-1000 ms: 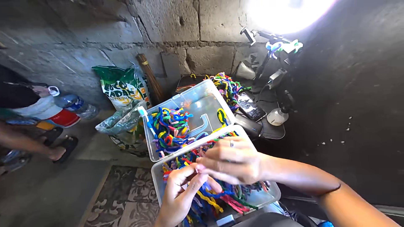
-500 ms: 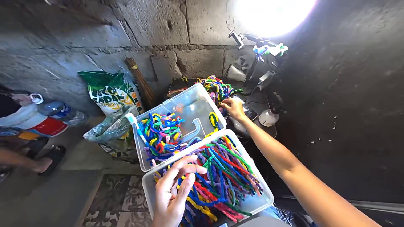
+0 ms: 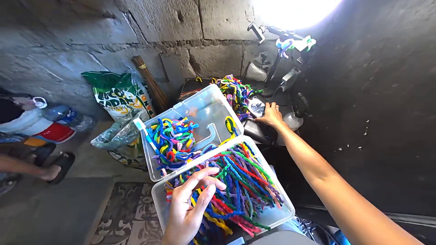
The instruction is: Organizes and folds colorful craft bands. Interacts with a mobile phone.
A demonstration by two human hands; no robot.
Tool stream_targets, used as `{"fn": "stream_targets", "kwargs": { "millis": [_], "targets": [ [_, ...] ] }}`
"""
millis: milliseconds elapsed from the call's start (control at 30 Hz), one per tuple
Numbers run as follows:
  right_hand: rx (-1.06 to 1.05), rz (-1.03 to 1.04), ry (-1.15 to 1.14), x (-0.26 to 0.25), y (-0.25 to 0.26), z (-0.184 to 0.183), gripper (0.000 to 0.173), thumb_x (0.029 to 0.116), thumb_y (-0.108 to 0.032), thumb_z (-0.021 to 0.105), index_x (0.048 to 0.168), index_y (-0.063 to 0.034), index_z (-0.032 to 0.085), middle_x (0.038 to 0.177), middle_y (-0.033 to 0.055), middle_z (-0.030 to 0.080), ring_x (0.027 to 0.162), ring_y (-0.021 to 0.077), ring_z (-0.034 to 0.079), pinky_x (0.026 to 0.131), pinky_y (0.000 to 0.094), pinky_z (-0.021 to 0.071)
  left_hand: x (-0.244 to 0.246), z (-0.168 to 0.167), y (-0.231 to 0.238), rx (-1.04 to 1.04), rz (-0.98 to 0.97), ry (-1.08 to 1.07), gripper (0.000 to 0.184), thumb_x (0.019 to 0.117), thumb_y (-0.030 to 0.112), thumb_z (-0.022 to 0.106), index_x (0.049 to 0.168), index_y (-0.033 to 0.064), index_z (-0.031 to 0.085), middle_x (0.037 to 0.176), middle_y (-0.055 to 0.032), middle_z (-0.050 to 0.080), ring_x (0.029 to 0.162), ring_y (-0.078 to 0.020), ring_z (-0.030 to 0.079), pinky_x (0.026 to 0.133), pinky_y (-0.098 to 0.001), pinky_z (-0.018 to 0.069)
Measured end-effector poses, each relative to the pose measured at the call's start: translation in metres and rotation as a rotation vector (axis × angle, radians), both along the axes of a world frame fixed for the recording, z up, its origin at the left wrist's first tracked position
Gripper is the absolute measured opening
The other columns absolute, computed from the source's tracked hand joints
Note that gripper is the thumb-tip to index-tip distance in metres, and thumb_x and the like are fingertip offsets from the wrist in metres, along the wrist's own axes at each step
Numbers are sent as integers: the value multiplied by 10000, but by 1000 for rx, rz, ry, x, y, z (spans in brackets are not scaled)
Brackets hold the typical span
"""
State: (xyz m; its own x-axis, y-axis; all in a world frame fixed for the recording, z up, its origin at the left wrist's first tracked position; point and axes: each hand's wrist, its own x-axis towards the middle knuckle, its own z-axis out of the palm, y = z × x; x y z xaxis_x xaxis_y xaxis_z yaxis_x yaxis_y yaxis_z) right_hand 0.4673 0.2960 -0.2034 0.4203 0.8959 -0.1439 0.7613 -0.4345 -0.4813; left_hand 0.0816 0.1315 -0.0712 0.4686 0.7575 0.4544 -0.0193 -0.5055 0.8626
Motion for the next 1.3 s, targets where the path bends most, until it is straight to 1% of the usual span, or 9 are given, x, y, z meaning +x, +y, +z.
{"fn": "stream_targets", "kwargs": {
  "millis": [300,433,600,700,733,833,967,1100,1300],
  "targets": [
    [-7,7,-186,-3,10,26,1046,693,-269,947,1496,96,384,1509,395,331,1382,570,382,1009,689,424,0,-3,2,10,1,27,326,1079,297,504,1266,81,661,968,52,768,919,-21,716,855,-175,580],
    [112,-119,-112,-5,-3,45,1055,714,-328,934,1500,83,362,1505,397,343,1176,575,563,903,684,488,-1,-3,3,16,7,42,331,1080,291,502,1260,62,658,961,42,769,917,-18,713,854,-170,574],
    [320,-302,562,-8,-21,44,969,786,-336,896,1496,54,363,1331,326,572,1233,424,574,1035,589,453,-1,-3,3,19,9,56,328,1079,285,500,1243,51,661,959,52,767,909,-7,708,848,-168,574],
    [447,-315,1018,-19,-27,38,473,914,-304,769,1237,-22,569,954,72,686,819,125,671,750,321,585,0,-3,2,20,3,61,336,1080,295,504,1244,50,664,955,55,765,900,-9,712,848,-169,580],
    [460,-295,1173,-18,-27,34,382,961,-295,711,1204,-37,570,892,46,689,759,112,678,705,300,593,0,-3,2,20,0,63,334,1081,290,504,1243,46,664,953,50,765,901,-15,714,848,-174,582],
    [551,-286,1439,-24,-38,32,365,1029,-278,599,1333,-105,495,1051,30,672,918,101,670,812,302,581,0,-3,3,23,7,77,327,1078,279,508,1230,39,670,942,48,766,899,-14,712,844,-174,582],
    [727,-75,1625,-22,-45,25,493,1078,-540,338,1336,-173,543,1115,14,730,1002,131,716,833,342,622,0,-2,4,25,15,95,326,1076,272,508,1220,31,673,944,44,767,894,-12,710,836,-170,578],
    [584,-105,1500,-8,-49,19,589,1087,-573,215,1492,-197,420,1291,19,654,1166,148,647,965,375,562,0,-3,5,24,16,100,324,1073,268,508,1217,29,674,951,45,767,898,-15,711,838,-172,580],
    [290,-340,999,12,-87,9,604,1070,-560,394,1455,-105,494,1255,154,647,1067,251,653,907,482,542,0,-4,6,16,18,102,331,1071,283,516,1215,32,676,949,50,766,893,-16,713,831,-172,583]
  ]
}}
